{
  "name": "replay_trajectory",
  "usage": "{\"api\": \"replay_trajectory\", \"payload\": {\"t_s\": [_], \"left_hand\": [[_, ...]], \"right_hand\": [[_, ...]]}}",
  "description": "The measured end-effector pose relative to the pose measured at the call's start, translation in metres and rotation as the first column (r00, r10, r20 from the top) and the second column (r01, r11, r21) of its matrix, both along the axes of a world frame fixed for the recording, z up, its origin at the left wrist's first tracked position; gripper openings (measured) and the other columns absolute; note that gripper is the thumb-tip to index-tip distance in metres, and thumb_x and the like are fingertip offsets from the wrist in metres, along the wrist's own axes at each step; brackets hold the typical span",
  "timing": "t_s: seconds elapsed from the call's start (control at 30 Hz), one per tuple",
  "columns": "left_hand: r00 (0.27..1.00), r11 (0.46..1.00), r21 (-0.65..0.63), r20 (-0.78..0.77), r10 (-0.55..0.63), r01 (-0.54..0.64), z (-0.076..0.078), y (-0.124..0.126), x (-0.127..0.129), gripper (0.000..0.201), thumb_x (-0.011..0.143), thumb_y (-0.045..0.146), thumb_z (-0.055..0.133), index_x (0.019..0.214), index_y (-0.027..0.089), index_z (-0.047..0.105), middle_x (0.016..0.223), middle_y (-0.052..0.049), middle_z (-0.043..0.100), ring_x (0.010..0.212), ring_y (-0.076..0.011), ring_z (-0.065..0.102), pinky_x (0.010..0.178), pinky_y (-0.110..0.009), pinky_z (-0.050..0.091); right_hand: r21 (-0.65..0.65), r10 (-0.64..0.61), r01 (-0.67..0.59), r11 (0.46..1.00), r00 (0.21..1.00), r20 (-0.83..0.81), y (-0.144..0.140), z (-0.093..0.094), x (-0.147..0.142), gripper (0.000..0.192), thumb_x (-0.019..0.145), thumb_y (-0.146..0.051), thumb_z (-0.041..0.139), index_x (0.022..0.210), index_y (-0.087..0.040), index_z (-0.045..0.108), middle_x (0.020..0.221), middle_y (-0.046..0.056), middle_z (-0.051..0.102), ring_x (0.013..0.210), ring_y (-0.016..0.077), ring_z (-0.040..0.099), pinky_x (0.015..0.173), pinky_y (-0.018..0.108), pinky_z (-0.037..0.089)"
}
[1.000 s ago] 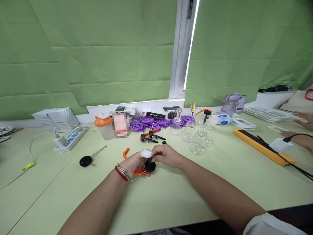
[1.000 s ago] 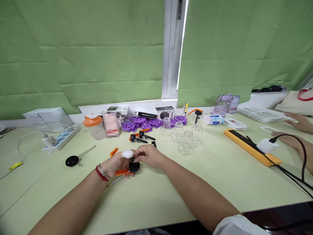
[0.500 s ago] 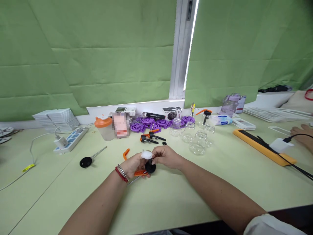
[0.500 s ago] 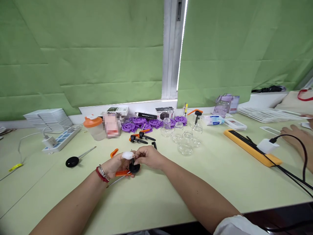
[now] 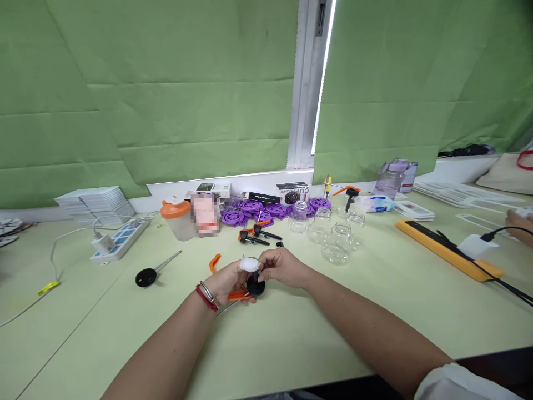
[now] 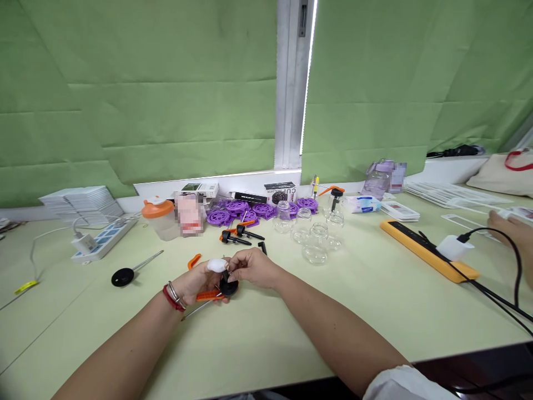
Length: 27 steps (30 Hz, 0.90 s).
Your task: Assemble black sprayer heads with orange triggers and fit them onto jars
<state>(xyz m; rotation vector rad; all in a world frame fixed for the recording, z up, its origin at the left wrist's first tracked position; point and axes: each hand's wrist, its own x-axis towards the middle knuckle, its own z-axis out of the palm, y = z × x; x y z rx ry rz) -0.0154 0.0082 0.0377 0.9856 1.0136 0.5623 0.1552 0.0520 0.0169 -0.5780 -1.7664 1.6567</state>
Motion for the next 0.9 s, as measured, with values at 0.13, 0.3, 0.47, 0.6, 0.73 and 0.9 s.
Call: {"api": "replay_trajectory", "payload": {"t_s": [0.13, 0.3, 0.47, 0.6, 0.73, 0.9], "left_hand": [[1.000, 1.000, 0.008, 0.005, -0.008, 0.008, -0.0002, 0.0004, -0.0006, 0.041, 0.063, 0.051, 0.058, 0.087, 0.019, 0.047, 0.075, -0.004, 0.060, 0.049, -0.0192, 0.060, 0.041, -0.025, 0.037], [1.000, 1.000, 0.025, 0.001, -0.004, 0.004, 0.0008, -0.0004, -0.0002, 0.037, 0.064, 0.048, 0.057, 0.085, 0.020, 0.046, 0.073, -0.003, 0.060, 0.049, -0.0193, 0.060, 0.042, -0.024, 0.037], [1.000, 0.999, 0.033, 0.013, -0.018, 0.018, 0.0006, -0.0006, -0.0005, 0.034, 0.067, 0.046, 0.055, 0.086, 0.020, 0.047, 0.072, -0.001, 0.059, 0.049, -0.0182, 0.059, 0.044, -0.023, 0.036], [1.000, 1.000, 0.022, 0.009, -0.020, 0.020, 0.0004, -0.0004, -0.0011, 0.036, 0.067, 0.046, 0.054, 0.091, 0.020, 0.049, 0.074, -0.002, 0.061, 0.049, -0.0181, 0.059, 0.044, -0.023, 0.036], [0.999, 0.999, 0.021, 0.008, -0.032, 0.032, -0.0007, 0.0006, -0.0019, 0.037, 0.068, 0.047, 0.053, 0.092, 0.019, 0.050, 0.070, -0.003, 0.059, 0.051, -0.0202, 0.060, 0.044, -0.023, 0.036], [1.000, 0.999, 0.026, 0.020, -0.021, 0.021, -0.0023, 0.0014, -0.0023, 0.035, 0.065, 0.048, 0.057, 0.084, 0.020, 0.047, 0.072, -0.004, 0.062, 0.051, -0.0204, 0.060, 0.044, -0.024, 0.035]], "right_hand": [[-0.038, 0.003, -0.003, 0.999, 1.000, -0.017, 0.0003, -0.0019, -0.0006, 0.030, 0.052, -0.028, 0.082, 0.068, -0.014, 0.061, 0.064, -0.004, 0.060, 0.059, 0.0090, 0.054, 0.062, 0.024, 0.044], [-0.095, 0.004, -0.012, 0.995, 0.997, -0.078, 0.0019, -0.0069, -0.0011, 0.028, 0.051, -0.026, 0.083, 0.067, -0.013, 0.063, 0.063, -0.004, 0.060, 0.058, 0.0085, 0.054, 0.062, 0.024, 0.043], [-0.132, 0.004, -0.015, 0.991, 0.997, -0.082, 0.0039, -0.0095, 0.0003, 0.026, 0.052, -0.025, 0.083, 0.068, -0.013, 0.066, 0.067, -0.002, 0.061, 0.061, 0.0093, 0.055, 0.062, 0.025, 0.045], [-0.107, 0.003, -0.009, 0.994, 0.998, -0.060, 0.0056, -0.0089, 0.0016, 0.025, 0.053, -0.026, 0.082, 0.070, -0.014, 0.069, 0.068, -0.001, 0.062, 0.059, 0.0099, 0.055, 0.059, 0.025, 0.045], [-0.106, 0.006, -0.011, 0.994, 0.999, -0.053, 0.0052, -0.0073, 0.0021, 0.025, 0.053, -0.026, 0.082, 0.071, -0.013, 0.069, 0.068, -0.001, 0.062, 0.059, 0.0097, 0.055, 0.057, 0.024, 0.044], [-0.114, -0.006, -0.001, 0.994, 0.998, -0.061, 0.0021, -0.0055, 0.0016, 0.028, 0.051, -0.024, 0.083, 0.068, -0.012, 0.065, 0.065, -0.002, 0.062, 0.059, 0.0090, 0.055, 0.061, 0.024, 0.044]]}}
